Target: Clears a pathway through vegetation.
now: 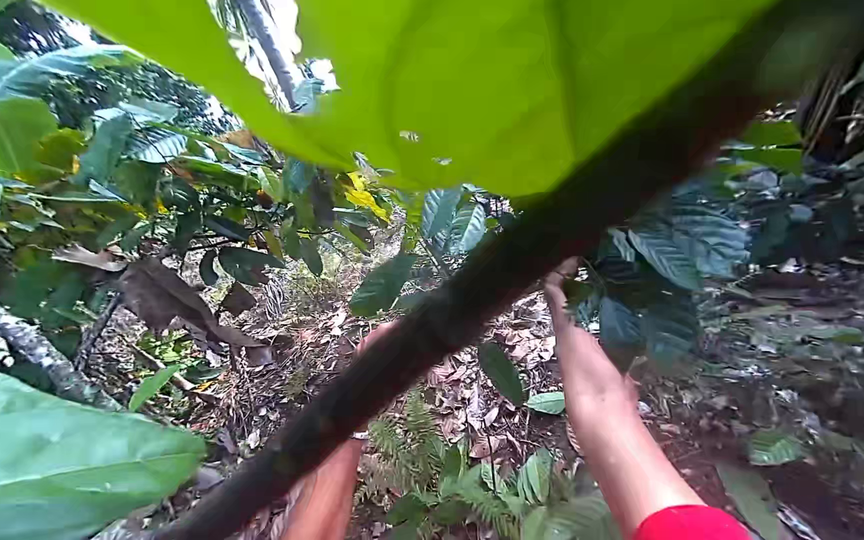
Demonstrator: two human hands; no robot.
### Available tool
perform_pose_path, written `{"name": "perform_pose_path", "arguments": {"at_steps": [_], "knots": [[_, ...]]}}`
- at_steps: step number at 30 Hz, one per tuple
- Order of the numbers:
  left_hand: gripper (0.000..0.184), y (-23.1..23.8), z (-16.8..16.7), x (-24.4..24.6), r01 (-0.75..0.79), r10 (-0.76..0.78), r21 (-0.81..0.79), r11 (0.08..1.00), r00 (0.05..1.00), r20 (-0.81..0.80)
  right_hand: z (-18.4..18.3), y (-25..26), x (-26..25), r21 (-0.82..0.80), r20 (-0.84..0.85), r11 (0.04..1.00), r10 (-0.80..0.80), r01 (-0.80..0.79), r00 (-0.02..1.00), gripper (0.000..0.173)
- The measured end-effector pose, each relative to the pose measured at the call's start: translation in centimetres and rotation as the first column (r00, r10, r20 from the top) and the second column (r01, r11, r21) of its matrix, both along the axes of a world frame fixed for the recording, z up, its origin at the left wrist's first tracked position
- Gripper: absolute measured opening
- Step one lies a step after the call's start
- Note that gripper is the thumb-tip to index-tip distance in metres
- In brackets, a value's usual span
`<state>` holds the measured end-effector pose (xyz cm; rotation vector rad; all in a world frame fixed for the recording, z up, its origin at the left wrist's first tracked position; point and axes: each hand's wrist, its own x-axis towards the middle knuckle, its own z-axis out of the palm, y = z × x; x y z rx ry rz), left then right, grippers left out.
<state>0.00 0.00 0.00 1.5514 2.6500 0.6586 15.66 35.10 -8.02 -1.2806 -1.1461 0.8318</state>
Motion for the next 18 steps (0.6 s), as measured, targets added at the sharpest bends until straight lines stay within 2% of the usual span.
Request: {"name": "perform_pose_path", "arguments": {"at_steps": [1, 3, 5, 8, 11, 15, 16, 18], "knots": [[0.039, 0.3, -0.2, -0.2, -0.013, 0.013, 0.005, 1.000, 1.000, 0.008, 0.1, -0.1, 1.3, -0.045, -0.148, 0.999, 0.000, -0.007, 0.989, 0.057], [0.038, 1.2, -1.0, -1.0, -0.029, 0.030, 0.027, 0.999, 0.999, -0.012, -2.0, -0.1, 4.5, -0.135, -0.374, 0.988, 0.015, -0.070, 0.927, 0.056], [0.037, 1.9, -1.8, -2.1, -0.049, 0.051, 0.037, 0.998, 0.997, -0.050, -7.4, 0.2, 8.4, -0.233, -0.433, 0.968, -0.019, -0.092, 0.901, 0.048], [0.040, 3.1, -2.6, -2.9, -0.087, 0.090, 0.035, 0.996, 0.991, -0.102, -18.1, -0.2, 16.6, -0.454, -0.366, 0.890, -0.140, -0.045, 0.920, 0.051], [0.045, 4.4, -2.8, -3.4, -0.122, 0.125, 0.029, 0.992, 0.979, -0.163, -30.0, -3.1, 25.5, -0.608, -0.301, 0.792, -0.171, -0.051, 0.938, 0.057], [0.054, 6.5, -3.0, -4.5, -0.170, 0.159, -0.034, 0.985, 0.965, -0.208, -42.7, -10.6, 37.6, -0.812, -0.133, 0.577, -0.322, 0.083, 0.937, 0.042], [0.056, 7.1, -3.1, -5.0, -0.187, 0.173, -0.050, 0.981, 0.963, -0.207, -44.9, -13.2, 40.2, -0.842, -0.061, 0.520, -0.357, 0.143, 0.932, 0.039], [0.059, 8.1, -3.4, -5.9, -0.195, 0.182, -0.040, 0.980, 0.960, -0.211, -45.9, -18.7, 44.2, -0.879, 0.079, 0.411, -0.377, 0.243, 0.923, 0.044]]}}
